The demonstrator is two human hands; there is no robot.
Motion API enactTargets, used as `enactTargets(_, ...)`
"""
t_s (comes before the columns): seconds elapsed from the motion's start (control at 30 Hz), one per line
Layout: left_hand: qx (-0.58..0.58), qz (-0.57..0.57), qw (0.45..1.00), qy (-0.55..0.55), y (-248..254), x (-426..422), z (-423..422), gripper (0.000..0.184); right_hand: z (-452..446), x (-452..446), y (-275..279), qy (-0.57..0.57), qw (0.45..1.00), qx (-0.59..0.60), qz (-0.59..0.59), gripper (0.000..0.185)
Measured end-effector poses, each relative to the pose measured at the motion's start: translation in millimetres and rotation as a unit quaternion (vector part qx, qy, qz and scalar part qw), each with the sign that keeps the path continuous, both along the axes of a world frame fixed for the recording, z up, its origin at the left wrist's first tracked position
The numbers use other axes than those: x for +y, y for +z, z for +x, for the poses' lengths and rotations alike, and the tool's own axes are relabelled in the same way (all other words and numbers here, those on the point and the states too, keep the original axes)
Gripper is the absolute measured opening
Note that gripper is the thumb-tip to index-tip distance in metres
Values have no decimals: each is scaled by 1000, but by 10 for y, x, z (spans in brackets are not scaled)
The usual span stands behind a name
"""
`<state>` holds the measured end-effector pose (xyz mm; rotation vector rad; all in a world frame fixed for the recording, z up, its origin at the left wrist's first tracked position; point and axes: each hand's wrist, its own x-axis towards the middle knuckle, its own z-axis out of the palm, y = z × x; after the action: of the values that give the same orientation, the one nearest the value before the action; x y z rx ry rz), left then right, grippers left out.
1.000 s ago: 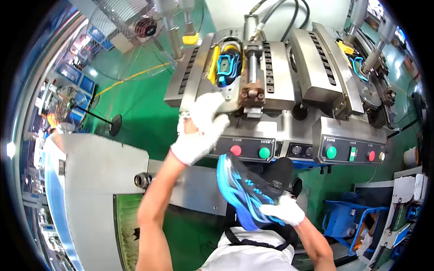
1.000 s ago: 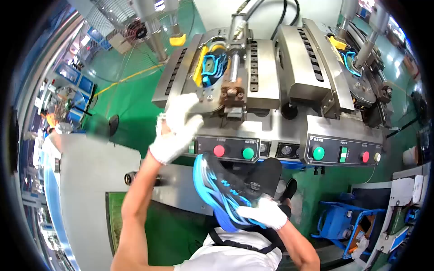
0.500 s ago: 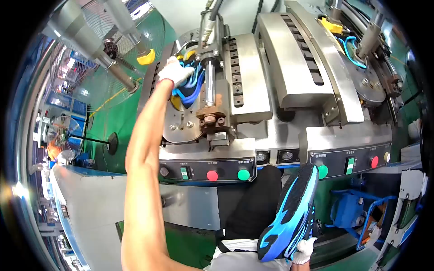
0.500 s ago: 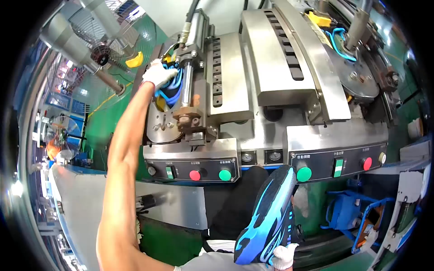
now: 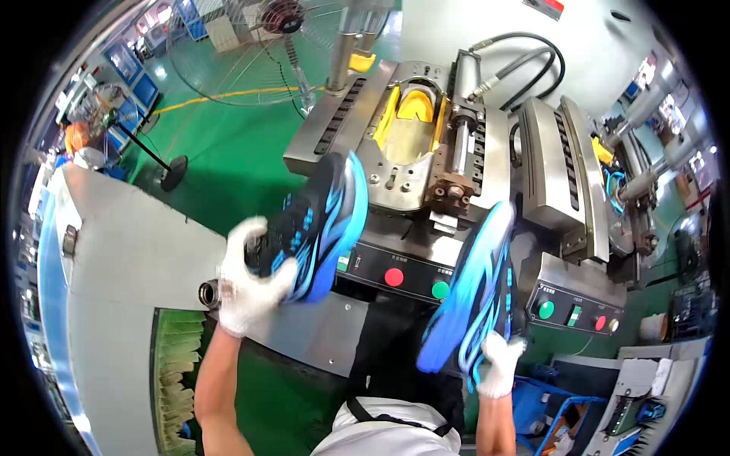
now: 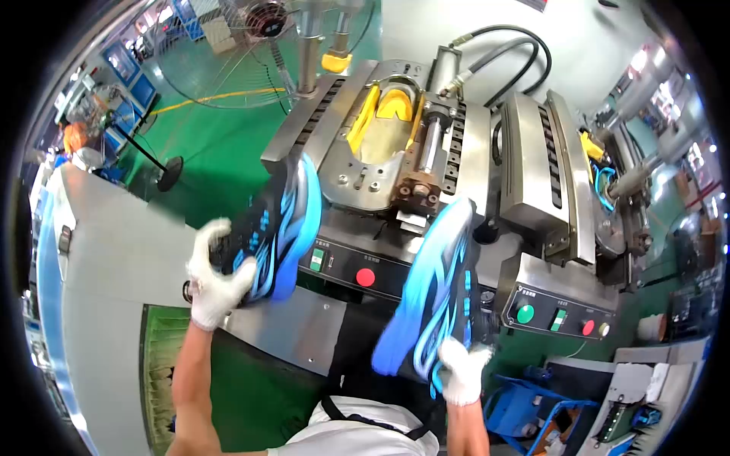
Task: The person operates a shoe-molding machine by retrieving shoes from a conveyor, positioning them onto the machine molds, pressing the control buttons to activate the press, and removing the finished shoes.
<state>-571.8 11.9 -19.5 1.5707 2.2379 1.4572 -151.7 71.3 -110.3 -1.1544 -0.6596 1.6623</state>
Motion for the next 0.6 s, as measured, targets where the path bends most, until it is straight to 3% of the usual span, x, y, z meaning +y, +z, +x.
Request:
enactTargets(0.07, 16, -81, 997, 9, -259, -639, 32, 63, -631, 529, 595, 35, 997, -39, 50, 28)
enactTargets(0.17, -42, -198, 979, 23, -739, -1324, 33, 62, -1348, 1439, 952, 84, 977, -100, 170, 35)
enactTargets(0.27, -22, -245, 969, 17, -1344, -1771, -54, 65, -1999, 2295, 1283, 205, 951, -125, 196, 30)
enactTargets(0.3, -40, -326, 944, 36, -1455, -1846, -70, 66, -2240, 2478, 1447, 242, 942, -141, 185, 29)
enactTargets(0.43, 24, -405, 914, 2, -1761, -1938, -139, 63, -2832, 3719, 1149, 312, 897, -294, 104, 26)
enactTargets(0.5, 45, -292, 955, -9, -2011, -2063, -135, 65, -3168, 3734, 1102, 262, 876, -396, 83, 25)
enactTargets(0.57, 30, -284, 958, -23, -2049, -2059, -175, 68, -3320, 4179, 585, 225, 790, -528, 216, 20)
enactTargets(0.6, 2, -278, 960, -30, -2203, -2113, -187, 72, -3431, 4206, 405, 249, 793, -522, 191, 21)
